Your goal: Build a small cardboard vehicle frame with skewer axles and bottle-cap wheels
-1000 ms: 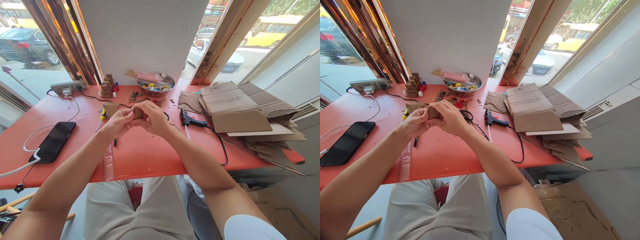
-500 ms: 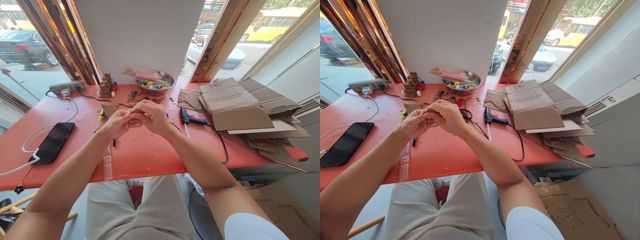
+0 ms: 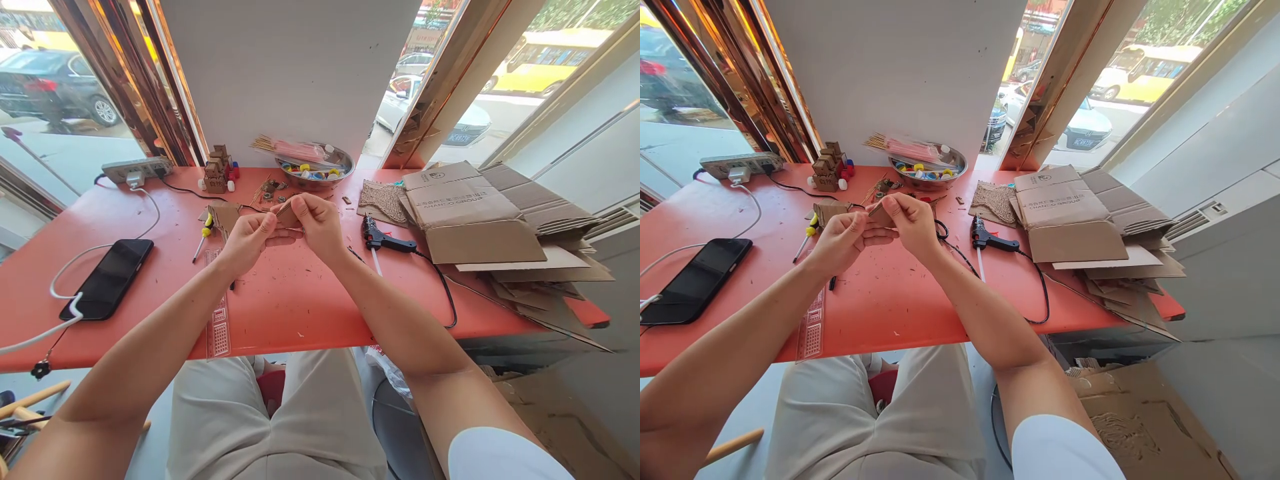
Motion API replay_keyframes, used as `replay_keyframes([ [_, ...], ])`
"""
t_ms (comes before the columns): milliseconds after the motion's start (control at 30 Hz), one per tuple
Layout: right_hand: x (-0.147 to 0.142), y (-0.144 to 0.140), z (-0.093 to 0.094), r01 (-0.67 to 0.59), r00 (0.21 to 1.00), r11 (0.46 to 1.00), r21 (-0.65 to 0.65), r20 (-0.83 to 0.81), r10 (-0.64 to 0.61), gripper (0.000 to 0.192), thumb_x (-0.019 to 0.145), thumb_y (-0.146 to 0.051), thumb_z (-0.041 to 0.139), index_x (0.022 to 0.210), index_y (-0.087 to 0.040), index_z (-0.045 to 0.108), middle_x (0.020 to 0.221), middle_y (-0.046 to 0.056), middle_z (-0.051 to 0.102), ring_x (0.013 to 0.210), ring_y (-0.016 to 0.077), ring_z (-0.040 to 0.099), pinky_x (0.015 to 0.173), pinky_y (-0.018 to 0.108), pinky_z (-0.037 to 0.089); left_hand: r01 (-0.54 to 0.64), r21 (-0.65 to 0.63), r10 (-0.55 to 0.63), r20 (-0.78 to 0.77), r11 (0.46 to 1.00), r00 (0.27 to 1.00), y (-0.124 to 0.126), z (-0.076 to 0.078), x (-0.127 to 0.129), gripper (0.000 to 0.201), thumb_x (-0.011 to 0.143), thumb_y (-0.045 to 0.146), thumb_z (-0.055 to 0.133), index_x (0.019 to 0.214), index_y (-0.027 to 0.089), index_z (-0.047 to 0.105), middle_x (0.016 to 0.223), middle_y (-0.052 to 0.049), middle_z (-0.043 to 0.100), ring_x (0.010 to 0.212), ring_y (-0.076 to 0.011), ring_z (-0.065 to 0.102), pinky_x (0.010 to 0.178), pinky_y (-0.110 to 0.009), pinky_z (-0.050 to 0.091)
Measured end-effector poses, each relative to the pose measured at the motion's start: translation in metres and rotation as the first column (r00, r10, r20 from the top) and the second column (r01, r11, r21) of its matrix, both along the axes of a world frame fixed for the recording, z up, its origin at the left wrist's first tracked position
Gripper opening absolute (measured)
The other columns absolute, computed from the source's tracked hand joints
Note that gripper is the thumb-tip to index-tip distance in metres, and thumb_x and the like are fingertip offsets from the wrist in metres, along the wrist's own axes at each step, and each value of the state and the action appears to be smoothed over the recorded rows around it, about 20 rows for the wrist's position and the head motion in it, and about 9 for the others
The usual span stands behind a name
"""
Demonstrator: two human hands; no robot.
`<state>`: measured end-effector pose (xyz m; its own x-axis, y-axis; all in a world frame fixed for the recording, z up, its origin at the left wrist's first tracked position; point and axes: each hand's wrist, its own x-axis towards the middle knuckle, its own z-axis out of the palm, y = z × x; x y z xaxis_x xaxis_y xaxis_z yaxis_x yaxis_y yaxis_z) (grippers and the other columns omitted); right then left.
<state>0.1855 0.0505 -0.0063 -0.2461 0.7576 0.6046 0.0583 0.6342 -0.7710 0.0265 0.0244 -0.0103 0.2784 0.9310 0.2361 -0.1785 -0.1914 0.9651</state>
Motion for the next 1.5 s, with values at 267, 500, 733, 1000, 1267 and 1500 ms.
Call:
replay_keyframes([
  [267,-0.011,-0.001,-0.012,-0.089,0.994,0.984,-0.156,-0.071,0.079,0.073,0.084,-0.095,0.052,0.076,-0.024,0.065,0.069,0.0,0.065,0.066,0.0162,0.063,0.065,0.031,0.058,-0.199,0.398,0.348,-0.347,0.896,0.871,-0.004,0.001,-0.006,0.048,0.088,0.065,0.067,0.065,0.023,0.062,0.054,0.001,0.065,0.046,-0.0136,0.06,0.055,-0.027,0.051],
  [500,-0.004,-0.007,-0.001,0.013,0.989,0.997,-0.082,0.145,-0.001,0.078,0.088,-0.098,0.035,0.065,-0.025,0.047,0.056,-0.002,0.055,0.055,0.0131,0.053,0.057,0.027,0.047,-0.226,0.467,0.41,-0.341,0.855,0.846,-0.011,0.005,-0.005,0.04,0.09,0.044,0.06,0.057,0.025,0.047,0.044,0.005,0.045,0.045,-0.0119,0.037,0.05,-0.027,0.031],
  [733,-0.006,-0.001,0.001,-0.112,0.979,0.975,-0.19,0.145,0.141,0.077,0.086,-0.101,0.033,0.069,-0.026,0.044,0.051,-0.005,0.047,0.048,0.0114,0.046,0.049,0.025,0.04,-0.291,0.281,0.349,-0.186,0.914,0.918,-0.007,0.001,0.0,0.044,0.088,0.047,0.068,0.058,0.025,0.044,0.043,0.007,0.041,0.039,-0.0091,0.035,0.044,-0.024,0.03],
  [1000,-0.006,0.003,-0.003,-0.122,0.985,0.966,-0.229,0.087,0.146,0.079,0.08,-0.101,0.046,0.062,-0.025,0.046,0.052,-0.005,0.04,0.049,0.0091,0.037,0.046,0.026,0.032,-0.175,0.064,0.181,-0.09,0.982,0.979,0.006,0.0,0.001,0.06,0.086,0.064,0.078,0.059,0.024,0.043,0.047,0.011,0.033,0.034,-0.0064,0.039,0.037,-0.02,0.036],
  [1267,-0.008,-0.005,-0.006,-0.019,0.993,0.984,-0.177,0.114,0.04,0.078,0.084,-0.099,0.043,0.059,-0.026,0.042,0.05,-0.003,0.041,0.048,0.0107,0.039,0.046,0.027,0.034,-0.136,-0.004,0.136,0.043,0.991,0.99,0.002,-0.003,0.008,0.059,0.081,0.06,0.085,0.059,0.023,0.044,0.051,0.012,0.025,0.041,-0.0047,0.028,0.037,-0.018,0.034],
  [1500,-0.007,0.0,-0.009,-0.098,0.989,0.968,-0.23,0.085,0.12,0.075,0.089,-0.094,0.047,0.058,-0.025,0.046,0.048,-0.003,0.045,0.045,0.0104,0.043,0.044,0.026,0.037,-0.188,-0.064,0.189,0.012,0.98,0.982,0.004,0.0,0.007,0.053,0.084,0.047,0.082,0.056,0.023,0.043,0.05,0.011,0.025,0.04,-0.0049,0.028,0.037,-0.017,0.033],
])
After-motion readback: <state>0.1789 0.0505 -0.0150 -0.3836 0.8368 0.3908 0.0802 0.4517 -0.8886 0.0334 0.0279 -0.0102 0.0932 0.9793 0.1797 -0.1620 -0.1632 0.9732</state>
